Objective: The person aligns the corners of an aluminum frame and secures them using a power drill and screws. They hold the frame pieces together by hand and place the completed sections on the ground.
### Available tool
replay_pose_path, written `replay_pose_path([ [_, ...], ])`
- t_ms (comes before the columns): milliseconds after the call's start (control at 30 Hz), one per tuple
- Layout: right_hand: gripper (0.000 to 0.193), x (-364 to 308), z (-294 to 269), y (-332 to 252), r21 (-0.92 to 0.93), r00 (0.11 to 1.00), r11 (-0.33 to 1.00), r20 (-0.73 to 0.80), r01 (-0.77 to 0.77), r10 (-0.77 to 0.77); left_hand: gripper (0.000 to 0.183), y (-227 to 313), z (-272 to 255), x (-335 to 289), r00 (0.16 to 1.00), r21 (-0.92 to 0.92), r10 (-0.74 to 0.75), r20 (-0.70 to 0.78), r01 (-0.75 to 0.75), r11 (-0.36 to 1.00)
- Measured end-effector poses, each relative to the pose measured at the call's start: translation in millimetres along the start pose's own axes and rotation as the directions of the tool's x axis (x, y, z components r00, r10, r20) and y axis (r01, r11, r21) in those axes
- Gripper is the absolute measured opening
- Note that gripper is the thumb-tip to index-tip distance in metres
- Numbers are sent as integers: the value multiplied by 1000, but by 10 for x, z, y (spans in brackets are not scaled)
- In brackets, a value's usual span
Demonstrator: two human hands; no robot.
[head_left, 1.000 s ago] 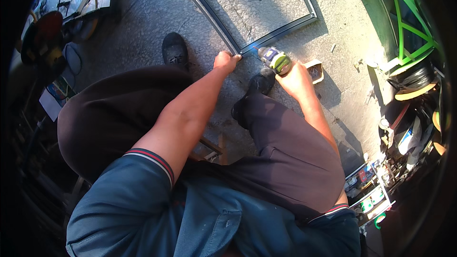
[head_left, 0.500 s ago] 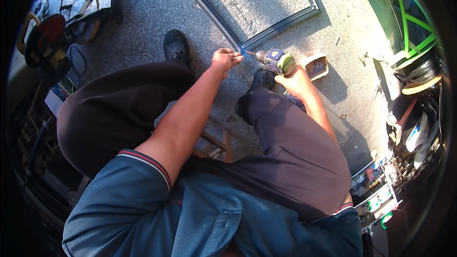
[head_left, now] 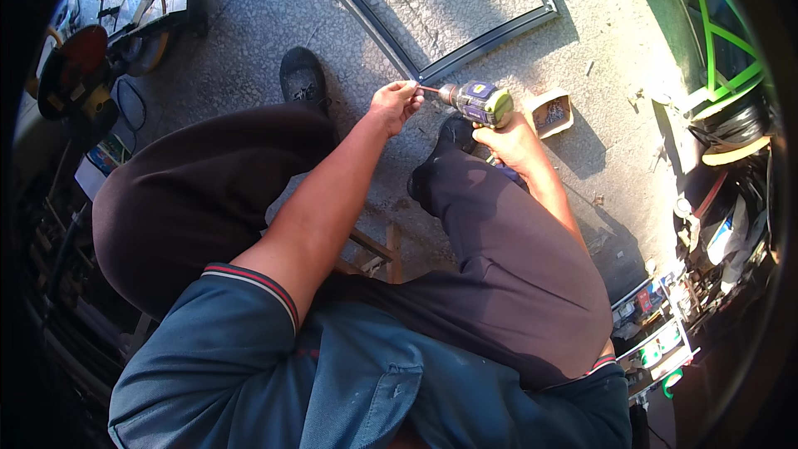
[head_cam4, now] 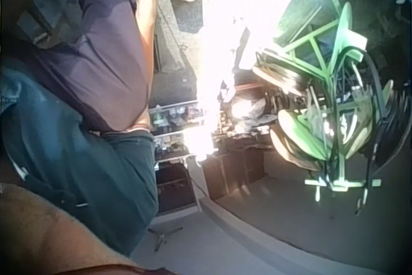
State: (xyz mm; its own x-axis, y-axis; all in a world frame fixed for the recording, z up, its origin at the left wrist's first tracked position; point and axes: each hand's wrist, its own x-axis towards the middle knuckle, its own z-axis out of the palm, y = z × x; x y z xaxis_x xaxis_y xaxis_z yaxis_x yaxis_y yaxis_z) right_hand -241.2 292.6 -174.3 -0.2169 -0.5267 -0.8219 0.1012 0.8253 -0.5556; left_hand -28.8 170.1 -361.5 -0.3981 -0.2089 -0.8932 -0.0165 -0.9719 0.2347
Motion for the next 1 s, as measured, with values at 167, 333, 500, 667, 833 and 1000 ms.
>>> replay_pose_path([
  [167, 17, 35, 14, 33, 33, 1000, 999, -11, 20, -20, 16, -37, -100, 75, 989, -159, 26, 143, -3, 987],
  [333, 17, 32, 19, 34, 51, 1000, 999, -4, -10, 10, 23, -3, -86, 67, 978, -205, -5, 210, 49, 978],
  [500, 20, 30, 36, -12, 65, 1000, 997, 3, -31, 31, 24, 37, -72, 50, 981, -206, -22, 193, 62, 977],
  [667, 18, 44, 35, 2, 77, 999, 996, 12, -39, 38, 22, 44, -104, 39, 974, -210, -26, 224, 74, 975],
  [833, 14, 44, 10, -26, 179, 993, 977, 52, -113, 105, 20, 113, -252, 133, 908, -181, -44, 417, 131, 975],
  [1000, 15, -9, -60, -146, 230, 976, 951, 111, -207, 186, 18, 341, -352, 95, 855, -2, -155, 495, 180, 984],
])
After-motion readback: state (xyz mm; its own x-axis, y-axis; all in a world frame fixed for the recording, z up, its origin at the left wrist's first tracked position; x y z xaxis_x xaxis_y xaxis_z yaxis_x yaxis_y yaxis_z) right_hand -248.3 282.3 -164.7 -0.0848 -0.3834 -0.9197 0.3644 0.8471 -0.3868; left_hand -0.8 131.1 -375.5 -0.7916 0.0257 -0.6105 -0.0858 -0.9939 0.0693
